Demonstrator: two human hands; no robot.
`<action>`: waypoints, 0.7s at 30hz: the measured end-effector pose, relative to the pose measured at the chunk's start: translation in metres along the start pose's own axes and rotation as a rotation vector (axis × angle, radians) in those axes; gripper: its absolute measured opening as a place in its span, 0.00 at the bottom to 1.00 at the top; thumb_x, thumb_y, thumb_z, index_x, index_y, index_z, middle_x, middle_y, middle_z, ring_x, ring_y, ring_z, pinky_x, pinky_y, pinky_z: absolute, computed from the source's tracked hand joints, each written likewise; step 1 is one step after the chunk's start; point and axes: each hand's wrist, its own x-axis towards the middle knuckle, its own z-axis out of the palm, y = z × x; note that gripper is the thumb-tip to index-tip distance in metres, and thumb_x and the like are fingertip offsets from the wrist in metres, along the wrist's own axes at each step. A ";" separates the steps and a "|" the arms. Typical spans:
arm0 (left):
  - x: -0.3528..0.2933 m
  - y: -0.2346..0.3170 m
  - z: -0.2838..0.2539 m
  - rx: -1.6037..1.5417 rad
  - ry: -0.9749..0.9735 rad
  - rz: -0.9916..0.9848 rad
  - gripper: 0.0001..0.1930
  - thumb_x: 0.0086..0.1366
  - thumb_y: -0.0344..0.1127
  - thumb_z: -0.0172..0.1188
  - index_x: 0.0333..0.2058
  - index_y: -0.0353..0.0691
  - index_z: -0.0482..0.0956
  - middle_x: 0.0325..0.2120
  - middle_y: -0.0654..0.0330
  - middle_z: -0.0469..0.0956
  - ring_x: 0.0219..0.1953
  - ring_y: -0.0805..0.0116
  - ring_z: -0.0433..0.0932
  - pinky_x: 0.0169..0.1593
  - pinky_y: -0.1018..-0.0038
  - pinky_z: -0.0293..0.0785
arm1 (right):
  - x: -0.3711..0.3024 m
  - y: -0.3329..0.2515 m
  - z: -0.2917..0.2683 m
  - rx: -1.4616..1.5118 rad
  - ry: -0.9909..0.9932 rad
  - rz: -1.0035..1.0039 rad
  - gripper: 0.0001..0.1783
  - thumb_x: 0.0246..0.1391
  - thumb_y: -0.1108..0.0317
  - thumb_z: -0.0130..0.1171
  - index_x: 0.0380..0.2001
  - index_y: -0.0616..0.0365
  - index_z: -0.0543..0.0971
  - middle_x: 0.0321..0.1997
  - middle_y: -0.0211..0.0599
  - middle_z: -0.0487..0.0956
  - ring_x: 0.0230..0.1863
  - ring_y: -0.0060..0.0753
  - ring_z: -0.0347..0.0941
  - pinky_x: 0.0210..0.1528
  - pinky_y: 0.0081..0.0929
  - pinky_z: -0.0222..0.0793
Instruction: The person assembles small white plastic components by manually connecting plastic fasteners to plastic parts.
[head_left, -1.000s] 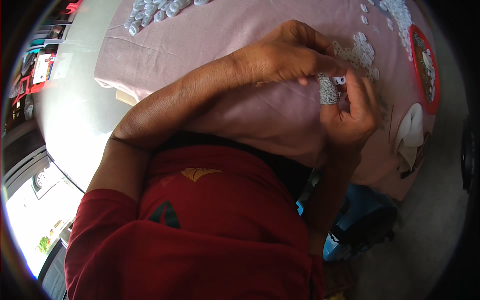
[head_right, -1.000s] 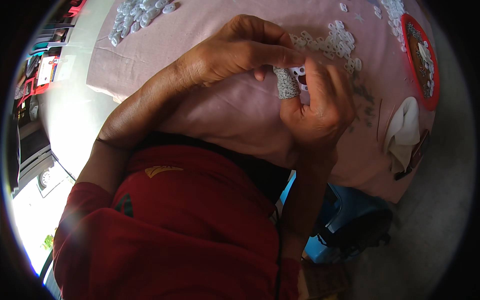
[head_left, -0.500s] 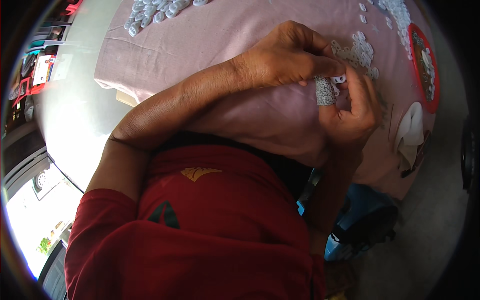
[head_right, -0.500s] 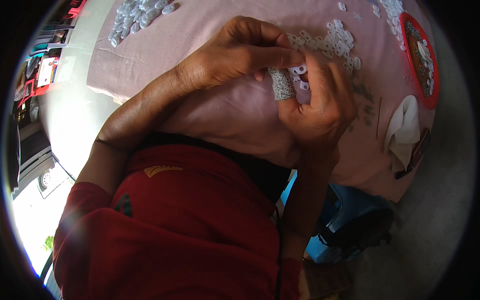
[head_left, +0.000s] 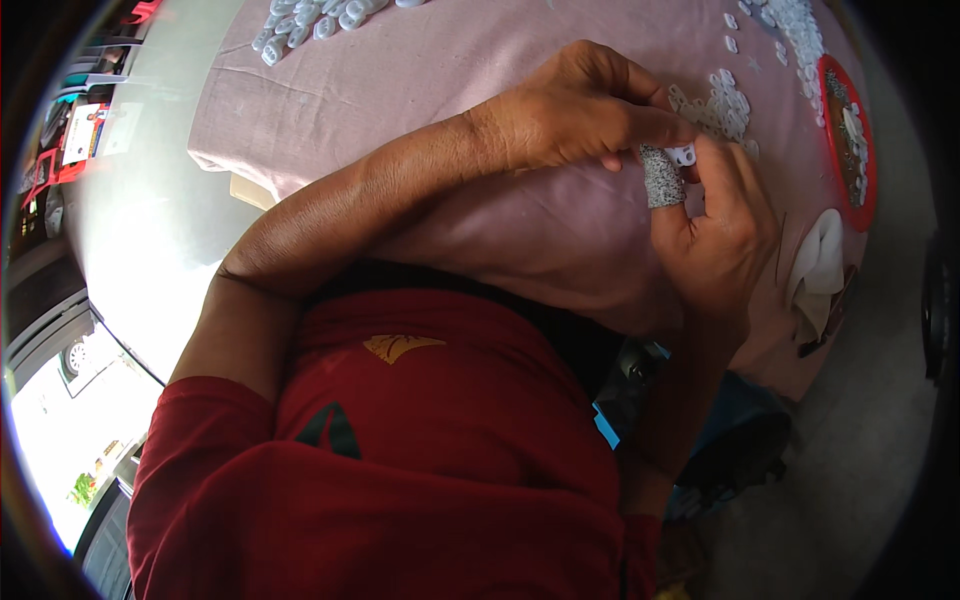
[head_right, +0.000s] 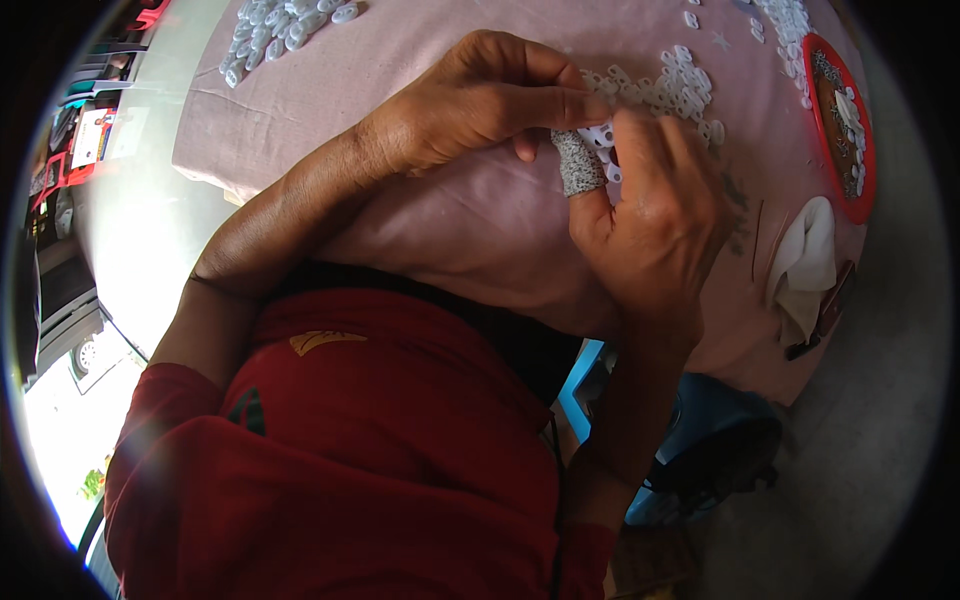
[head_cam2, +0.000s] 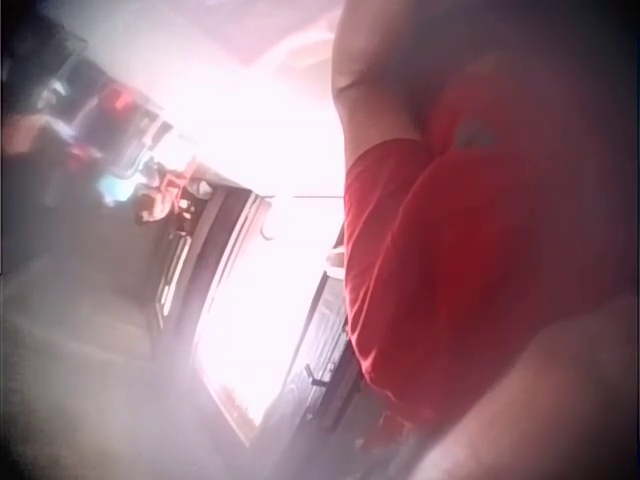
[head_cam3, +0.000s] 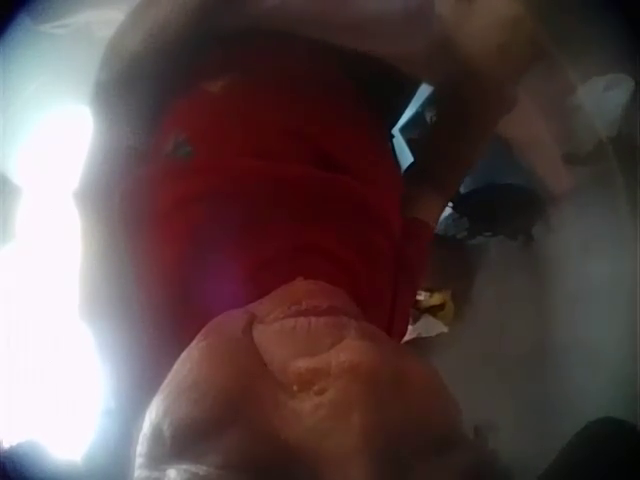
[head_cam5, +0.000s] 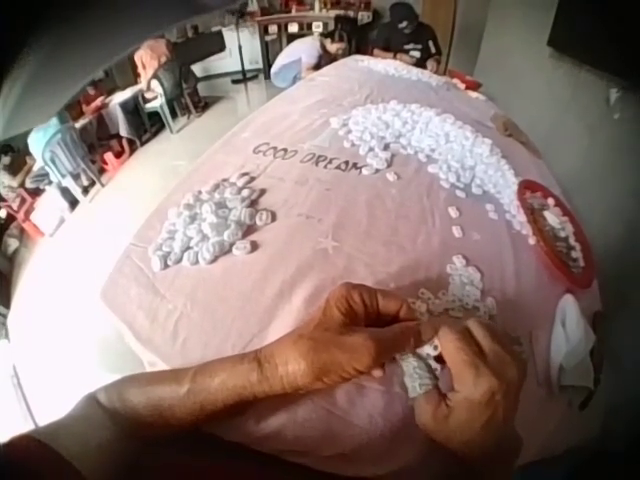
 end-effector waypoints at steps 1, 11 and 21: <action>0.000 0.000 0.001 0.005 0.003 0.010 0.08 0.63 0.37 0.64 0.32 0.39 0.84 0.24 0.69 0.78 0.26 0.85 0.71 0.29 0.85 0.70 | 0.000 -0.001 -0.002 -0.020 -0.035 0.004 0.12 0.43 0.70 0.62 0.35 0.58 0.76 0.27 0.36 0.73 0.28 0.43 0.74 0.30 0.37 0.70; 0.000 -0.005 0.000 -0.015 0.012 0.024 0.07 0.62 0.36 0.64 0.33 0.38 0.83 0.27 0.68 0.80 0.30 0.84 0.75 0.31 0.85 0.72 | 0.012 -0.010 -0.013 -0.119 -0.202 0.031 0.08 0.39 0.74 0.58 0.26 0.58 0.71 0.26 0.40 0.73 0.29 0.47 0.74 0.30 0.43 0.69; -0.001 -0.005 -0.001 -0.043 0.016 0.025 0.06 0.63 0.35 0.63 0.34 0.40 0.83 0.30 0.68 0.81 0.34 0.84 0.76 0.34 0.85 0.74 | 0.020 -0.007 -0.018 -0.138 -0.326 0.002 0.08 0.44 0.75 0.51 0.31 0.64 0.71 0.29 0.48 0.72 0.31 0.56 0.71 0.32 0.47 0.67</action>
